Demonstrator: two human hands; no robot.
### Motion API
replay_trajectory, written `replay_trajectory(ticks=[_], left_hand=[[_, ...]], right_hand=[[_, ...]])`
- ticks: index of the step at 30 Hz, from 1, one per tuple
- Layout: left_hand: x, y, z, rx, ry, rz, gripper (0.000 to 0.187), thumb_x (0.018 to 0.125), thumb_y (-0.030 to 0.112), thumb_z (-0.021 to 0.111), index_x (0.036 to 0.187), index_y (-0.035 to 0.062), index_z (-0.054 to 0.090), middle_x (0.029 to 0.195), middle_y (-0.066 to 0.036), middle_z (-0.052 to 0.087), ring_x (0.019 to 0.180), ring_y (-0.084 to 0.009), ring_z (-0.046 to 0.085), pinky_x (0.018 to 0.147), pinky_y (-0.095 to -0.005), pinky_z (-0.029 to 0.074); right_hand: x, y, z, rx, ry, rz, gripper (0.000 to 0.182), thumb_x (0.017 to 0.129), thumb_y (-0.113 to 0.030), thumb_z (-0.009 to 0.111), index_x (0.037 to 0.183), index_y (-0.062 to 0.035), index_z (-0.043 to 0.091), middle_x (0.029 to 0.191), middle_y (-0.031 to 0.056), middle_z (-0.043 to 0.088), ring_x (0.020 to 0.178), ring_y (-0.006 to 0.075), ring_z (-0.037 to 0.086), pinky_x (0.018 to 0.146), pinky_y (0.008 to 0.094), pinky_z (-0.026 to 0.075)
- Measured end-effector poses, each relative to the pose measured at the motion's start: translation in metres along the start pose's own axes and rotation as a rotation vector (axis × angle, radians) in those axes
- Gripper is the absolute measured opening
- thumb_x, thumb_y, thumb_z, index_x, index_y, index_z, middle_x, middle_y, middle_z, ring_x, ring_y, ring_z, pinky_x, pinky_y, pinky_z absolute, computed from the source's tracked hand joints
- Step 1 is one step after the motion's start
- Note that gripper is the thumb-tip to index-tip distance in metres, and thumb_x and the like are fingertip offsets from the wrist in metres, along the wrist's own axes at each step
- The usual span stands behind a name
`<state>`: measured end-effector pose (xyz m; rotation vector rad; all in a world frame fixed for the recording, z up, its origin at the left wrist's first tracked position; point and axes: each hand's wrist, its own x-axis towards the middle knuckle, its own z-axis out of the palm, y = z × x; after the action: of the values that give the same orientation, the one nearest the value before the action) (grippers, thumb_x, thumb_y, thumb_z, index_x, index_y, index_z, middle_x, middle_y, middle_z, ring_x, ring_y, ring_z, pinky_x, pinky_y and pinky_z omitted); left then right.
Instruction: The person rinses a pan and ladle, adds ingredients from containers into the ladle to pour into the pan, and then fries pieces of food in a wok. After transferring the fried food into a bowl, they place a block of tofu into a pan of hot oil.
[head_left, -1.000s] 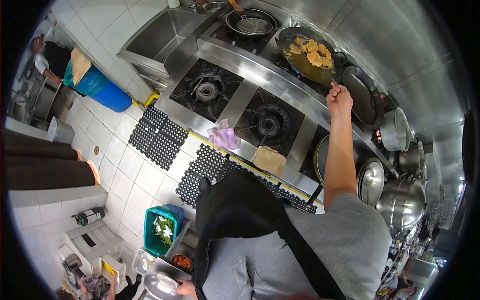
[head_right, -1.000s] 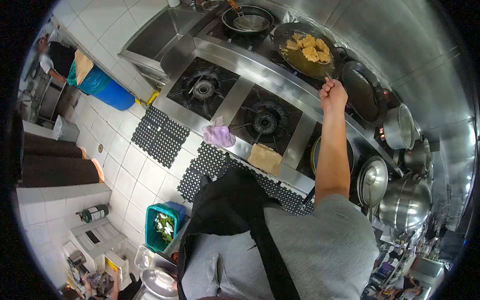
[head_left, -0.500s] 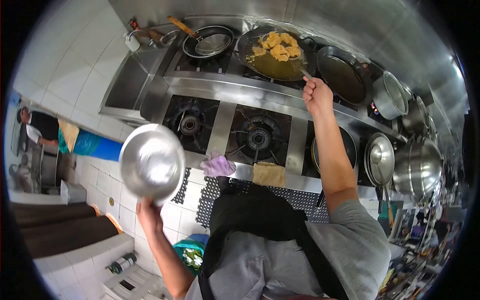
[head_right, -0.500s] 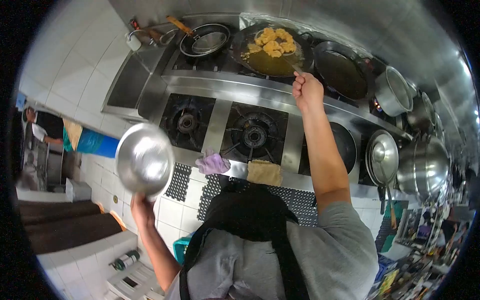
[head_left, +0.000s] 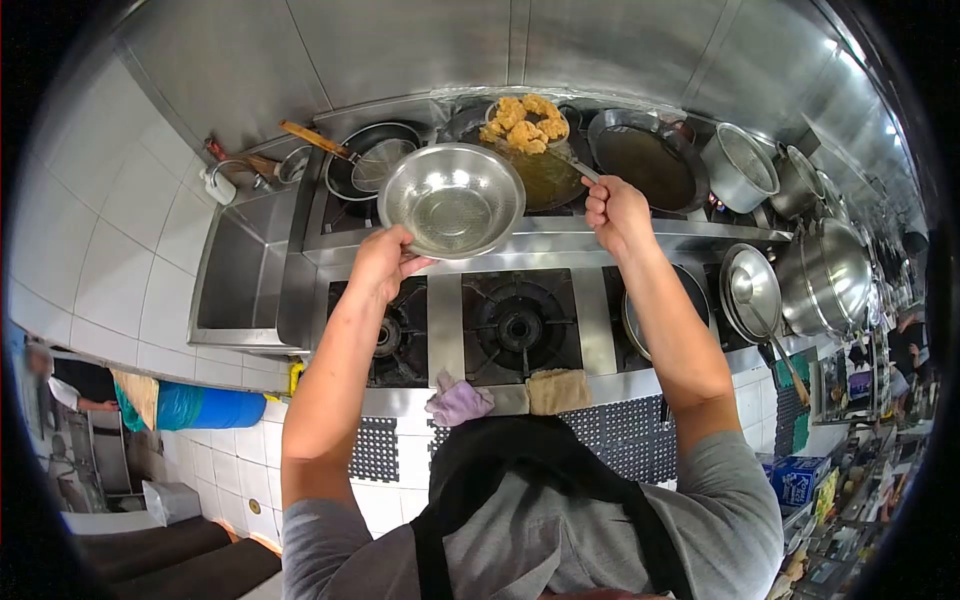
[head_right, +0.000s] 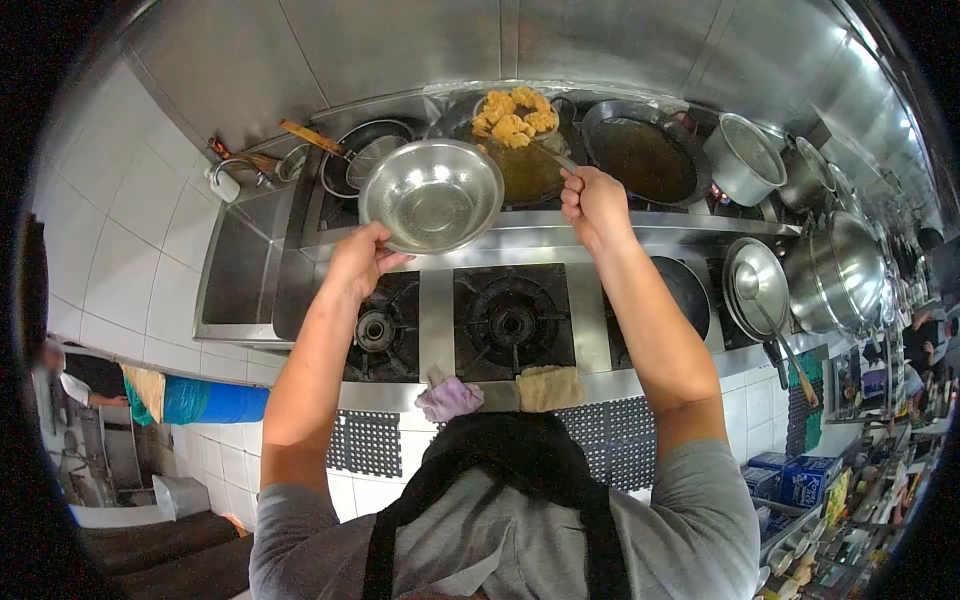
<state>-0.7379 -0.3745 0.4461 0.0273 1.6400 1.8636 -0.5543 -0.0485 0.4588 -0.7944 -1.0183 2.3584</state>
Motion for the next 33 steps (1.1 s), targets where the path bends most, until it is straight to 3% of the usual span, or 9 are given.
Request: replay_trajectory(ticks=[3, 11, 13, 14, 15, 17, 20, 25, 33], left_hand=[[0.018, 0.026, 0.017, 0.052, -0.072, -0.074, 0.029, 0.101, 0.006, 0.052, 0.121, -0.0138, 0.056, 0.116, -0.026, 0.066, 0.095, -0.0347, 0.075, 0.078, -0.0372, 0.07], [0.088, 0.046, 0.071, -0.106, -0.068, -0.025, 0.034, 0.1, 0.004, 0.055, 0.125, -0.0179, 0.049, 0.114, -0.027, 0.063, 0.096, -0.0412, 0.073, 0.084, -0.0422, 0.072], [0.088, 0.05, 0.079, -0.146, -0.081, 0.008, 0.033, 0.098, 0.001, 0.054, 0.123, -0.0183, 0.05, 0.114, -0.026, 0.063, 0.099, -0.0411, 0.072, 0.086, -0.0463, 0.071], [0.092, 0.05, 0.083, -0.12, -0.073, 0.052, 0.032, 0.097, 0.0, 0.054, 0.122, -0.0187, 0.051, 0.115, -0.026, 0.063, 0.098, -0.0414, 0.073, 0.087, -0.0471, 0.071], [0.096, 0.051, 0.085, -0.093, -0.065, 0.095, 0.031, 0.096, -0.001, 0.053, 0.121, -0.0192, 0.051, 0.116, -0.027, 0.063, 0.098, -0.0416, 0.073, 0.088, -0.0478, 0.071], [0.1, 0.044, 0.084, -0.082, -0.058, 0.111, 0.03, 0.095, -0.002, 0.051, 0.118, -0.02, 0.053, 0.118, -0.028, 0.063, 0.098, -0.0411, 0.073, 0.087, -0.0473, 0.071], [0.09, 0.036, 0.086, -0.073, -0.025, 0.089, 0.031, 0.097, 0.0, 0.051, 0.119, -0.0212, 0.051, 0.117, -0.029, 0.063, 0.098, -0.0405, 0.073, 0.086, -0.0463, 0.071], [0.07, 0.028, 0.088, -0.143, -0.091, 0.059, 0.033, 0.099, 0.001, 0.05, 0.122, -0.022, 0.047, 0.114, -0.029, 0.063, 0.096, -0.0399, 0.074, 0.082, -0.0438, 0.072], [0.059, 0.015, 0.085, -0.146, -0.08, 0.067, 0.028, 0.098, 0.0, 0.049, 0.118, -0.0195, 0.051, 0.111, -0.027, 0.066, 0.092, -0.0373, 0.076, 0.075, -0.0424, 0.073]], right_hand=[[-0.013, -0.016, 0.015, -0.019, -0.01, -0.037, 0.02, 0.106, -0.013, 0.049, 0.113, 0.0035, 0.058, 0.072, -0.0047, 0.044, 0.057, 0.0079, 0.039, 0.049, 0.026, 0.03], [-0.082, -0.008, 0.013, -0.23, -0.123, -0.235, 0.023, 0.107, -0.013, 0.049, 0.11, 0.0061, 0.061, 0.07, -0.0006, 0.048, 0.056, 0.01, 0.045, 0.048, 0.0284, 0.033], [-0.097, 0.009, 0.004, -0.526, -0.069, -0.343, 0.026, 0.108, -0.012, 0.047, 0.111, 0.0054, 0.066, 0.07, -0.0018, 0.047, 0.056, 0.0093, 0.046, 0.049, 0.0279, 0.037], [-0.1, 0.011, -0.004, -0.639, -0.065, -0.375, 0.026, 0.108, -0.012, 0.048, 0.114, 0.0045, 0.068, 0.07, 0.0075, 0.059, 0.056, 0.0219, 0.058, 0.052, 0.0348, 0.046], [-0.098, 0.013, -0.015, -0.64, -0.075, -0.37, 0.026, 0.108, -0.012, 0.048, 0.114, 0.0045, 0.068, 0.07, 0.0075, 0.059, 0.056, 0.0219, 0.058, 0.052, 0.0348, 0.046], [-0.097, 0.017, -0.027, -1.161, -0.009, -0.789, 0.023, 0.106, -0.009, 0.052, 0.117, 0.0053, 0.067, 0.08, 0.024, 0.07, 0.069, 0.0423, 0.07, 0.062, 0.0454, 0.053], [-0.112, -0.002, -0.023, -1.37, 0.018, -0.938, 0.021, 0.105, -0.007, 0.056, 0.119, 0.0045, 0.067, 0.092, 0.0328, 0.069, 0.088, 0.0517, 0.069, 0.073, 0.0522, 0.055], [-0.11, -0.025, -0.026, -1.334, 0.034, -1.043, 0.022, 0.104, -0.006, 0.056, 0.119, 0.0049, 0.068, 0.089, 0.031, 0.07, 0.085, 0.0505, 0.07, 0.073, 0.0526, 0.055], [-0.105, -0.044, -0.026, -1.284, 0.139, -1.137, 0.026, 0.107, -0.011, 0.055, 0.122, 0.0063, 0.068, 0.074, 0.0204, 0.064, 0.061, 0.0302, 0.065, 0.059, 0.0404, 0.05]])
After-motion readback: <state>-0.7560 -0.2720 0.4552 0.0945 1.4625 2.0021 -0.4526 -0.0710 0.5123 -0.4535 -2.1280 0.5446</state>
